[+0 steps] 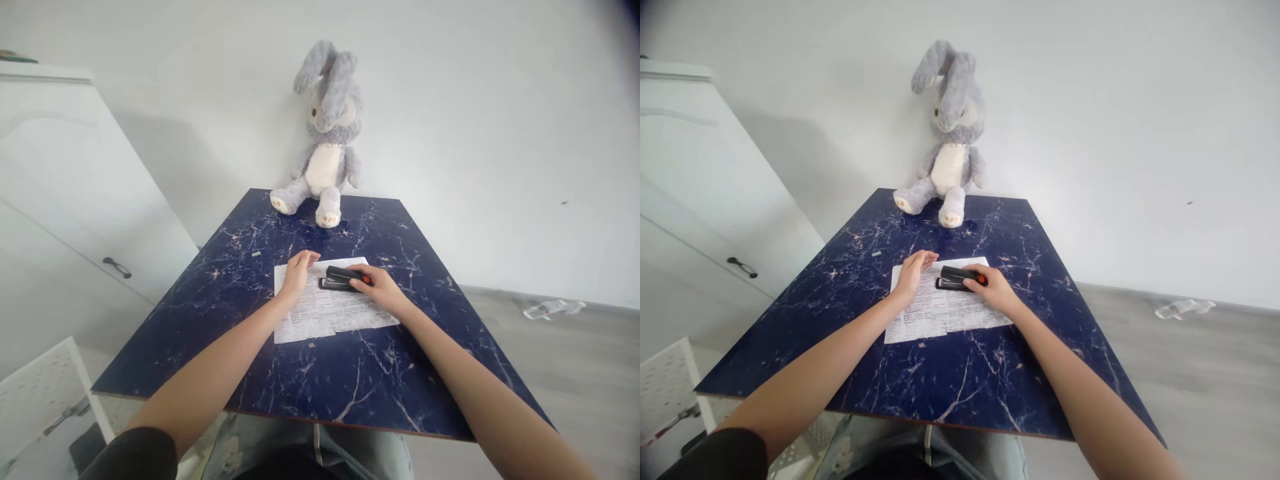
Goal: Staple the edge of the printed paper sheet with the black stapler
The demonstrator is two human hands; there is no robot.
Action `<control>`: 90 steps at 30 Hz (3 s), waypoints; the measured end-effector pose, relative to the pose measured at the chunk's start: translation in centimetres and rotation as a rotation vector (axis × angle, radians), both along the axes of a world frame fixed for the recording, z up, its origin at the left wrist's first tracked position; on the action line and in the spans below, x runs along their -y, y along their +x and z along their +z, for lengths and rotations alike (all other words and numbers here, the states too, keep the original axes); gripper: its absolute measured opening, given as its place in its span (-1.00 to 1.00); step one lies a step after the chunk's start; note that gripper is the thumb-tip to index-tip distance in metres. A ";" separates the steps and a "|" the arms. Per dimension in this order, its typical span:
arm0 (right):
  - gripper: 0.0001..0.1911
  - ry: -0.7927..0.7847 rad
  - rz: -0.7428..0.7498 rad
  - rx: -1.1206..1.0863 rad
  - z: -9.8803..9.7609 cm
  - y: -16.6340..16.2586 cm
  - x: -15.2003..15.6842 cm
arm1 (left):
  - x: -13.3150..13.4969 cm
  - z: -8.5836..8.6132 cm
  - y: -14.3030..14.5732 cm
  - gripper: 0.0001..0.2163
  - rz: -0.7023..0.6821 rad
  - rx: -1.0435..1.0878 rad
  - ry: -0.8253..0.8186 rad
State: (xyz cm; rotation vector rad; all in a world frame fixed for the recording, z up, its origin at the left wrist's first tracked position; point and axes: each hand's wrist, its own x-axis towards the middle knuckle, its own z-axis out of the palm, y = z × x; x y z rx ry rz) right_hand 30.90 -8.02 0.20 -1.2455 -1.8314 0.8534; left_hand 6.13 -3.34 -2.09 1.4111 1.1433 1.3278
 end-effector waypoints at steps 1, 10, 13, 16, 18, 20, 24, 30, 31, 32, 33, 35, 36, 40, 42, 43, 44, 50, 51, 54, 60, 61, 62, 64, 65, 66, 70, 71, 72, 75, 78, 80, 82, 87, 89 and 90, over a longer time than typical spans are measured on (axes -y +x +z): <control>-0.61 -0.047 0.033 -0.085 0.1 0.3 -0.1 | -0.1 -0.1 0.1 -0.46 -0.014 0.017 -0.009; -0.52 -0.442 0.255 -0.374 1.6 3.4 -0.3 | 0.1 0.3 0.2 -0.43 -0.146 0.050 -0.036; -0.51 -0.487 0.303 -0.318 2.1 3.9 0.0 | 0.3 0.7 0.3 -0.45 -0.211 0.010 -0.025; -0.52 -0.514 0.339 -0.283 2.4 4.3 -0.1 | 0.5 0.8 0.5 -0.46 -0.252 -0.022 -0.017; -0.55 -0.514 0.369 -0.284 2.3 4.5 -0.2 | 0.5 0.7 0.5 -0.44 -0.239 -0.020 -0.018; -0.56 -0.500 0.399 -0.287 2.2 4.5 -0.3 | 0.4 0.5 0.4 -0.41 -0.212 -0.005 -0.024; -0.53 -0.483 0.444 -0.308 1.9 4.3 -0.4 | 0.2 0.3 0.4 -0.39 -0.206 -0.001 -0.029; -0.50 -0.527 0.474 -0.354 1.0 4.8 -0.8 | 0.1 0.0 0.7 -0.43 -0.215 -0.052 0.003; -0.48 -0.527 0.478 -0.352 0.8 4.9 -0.9 | 0.1 0.0 0.7 -0.44 -0.213 -0.071 0.012; -0.46 -0.525 0.478 -0.348 0.8 5.0 -0.9 | 0.0 0.0 0.7 -0.46 -0.211 -0.094 0.024; -0.44 -0.517 0.468 -0.349 0.7 5.0 -0.9 | 0.0 0.1 0.7 -0.48 -0.208 -0.124 0.037; -0.44 -0.454 0.409 -0.366 0.7 4.6 -0.8 | 0.1 0.2 0.7 -0.52 -0.202 -0.204 0.070; -0.44 -0.394 0.369 -0.363 0.7 4.3 -0.7 | 0.2 0.3 0.7 -0.54 -0.199 -0.256 0.088; -0.44 -0.044 0.270 -0.086 0.7 1.9 -0.3 | 1.0 0.8 0.9 -0.72 -0.197 -0.513 0.179; -0.53 0.096 0.245 0.137 0.7 0.6 -0.2 | 1.5 0.9 1.0 -0.74 -0.179 -0.650 0.216; -0.59 0.128 0.227 0.216 0.8 0.2 -0.1 | 1.6 0.8 0.9 -0.71 -0.159 -0.716 0.227; -0.63 0.135 0.205 0.264 0.9 -0.1 -0.1 | 1.7 0.8 0.9 -0.68 -0.135 -0.779 0.233; -0.74 0.091 -0.095 0.227 3.0 4.1 -0.8 | 1.8 1.2 0.3 -0.74 -0.041 -1.063 0.280; -0.75 0.088 -0.164 0.226 3.3 5.4 -0.9 | 1.7 1.4 0.2 -0.76 -0.025 -1.090 0.293; -0.76 0.070 -0.295 0.259 3.8 8.6 -1.4 | 1.7 2.0 0.0 -0.77 0.033 -1.118 0.336; -0.80 -0.097 -0.069 0.350 3.8 11.2 -1.3 | 1.5 1.8 -0.1 -0.79 0.063 -1.110 0.350; -0.81 -0.125 -0.004 0.350 4.0 11.2 -1.1 | 1.5 1.7 -0.1 -0.79 0.067 -1.115 0.339; -0.81 -0.149 0.056 0.347 4.2 11.2 -0.9 | 1.4 1.6 -0.1 -0.79 0.070 -1.120 0.328; -0.81 -0.176 0.146 0.344 4.7 10.9 -0.5 | 1.4 1.4 -0.1 -0.78 0.069 -1.129 0.308; -0.81 -0.181 0.175 0.347 5.0 10.8 -0.3 | 1.4 1.3 -0.1 -0.78 0.067 -1.131 0.300; -0.81 -0.185 0.197 0.355 5.2 10.7 -0.2 | 1.4 1.2 0.0 -0.78 0.064 -1.130 0.293; -0.83 -0.192 0.217 0.416 5.8 10.3 0.0 | 1.3 0.8 0.0 -0.76 0.063 -1.102 0.267; -0.82 -0.195 0.213 0.432 5.8 10.3 0.0 | 1.3 0.7 0.0 -0.76 0.063 -1.091 0.263; -0.82 -0.197 0.204 0.446 5.7 10.3 0.0 | 1.3 0.7 -0.1 -0.75 0.062 -1.080 0.261; -0.80 -0.199 0.129 0.469 5.2 10.5 -0.2 | 1.2 0.7 -0.2 -0.74 0.051 -1.046 0.272; -0.78 -0.141 -0.081 0.447 4.8 10.8 -0.4 | 1.3 0.8 0.0 -0.69 -0.012 -1.016 0.328; -0.72 -0.062 -0.264 0.411 4.9 10.9 -0.4 | 1.5 0.6 0.2 -0.67 -0.146 -0.965 0.370; -0.65 0.038 -0.425 0.372 5.1 10.6 -0.3 | 1.8 0.3 0.4 -0.66 -0.320 -0.851 0.355; -0.58 0.134 -0.367 0.141 4.3 7.0 0.1 | 1.9 -0.5 0.5 -0.63 -0.459 -0.233 0.103; -0.62 0.071 -0.225 0.088 3.2 4.5 0.2 | 1.4 -0.6 0.2 -0.70 -0.362 -0.139 0.057; -0.64 0.044 -0.171 0.076 2.6 3.2 0.3 | 1.0 -0.5 0.1 -0.76 -0.303 -0.119 0.043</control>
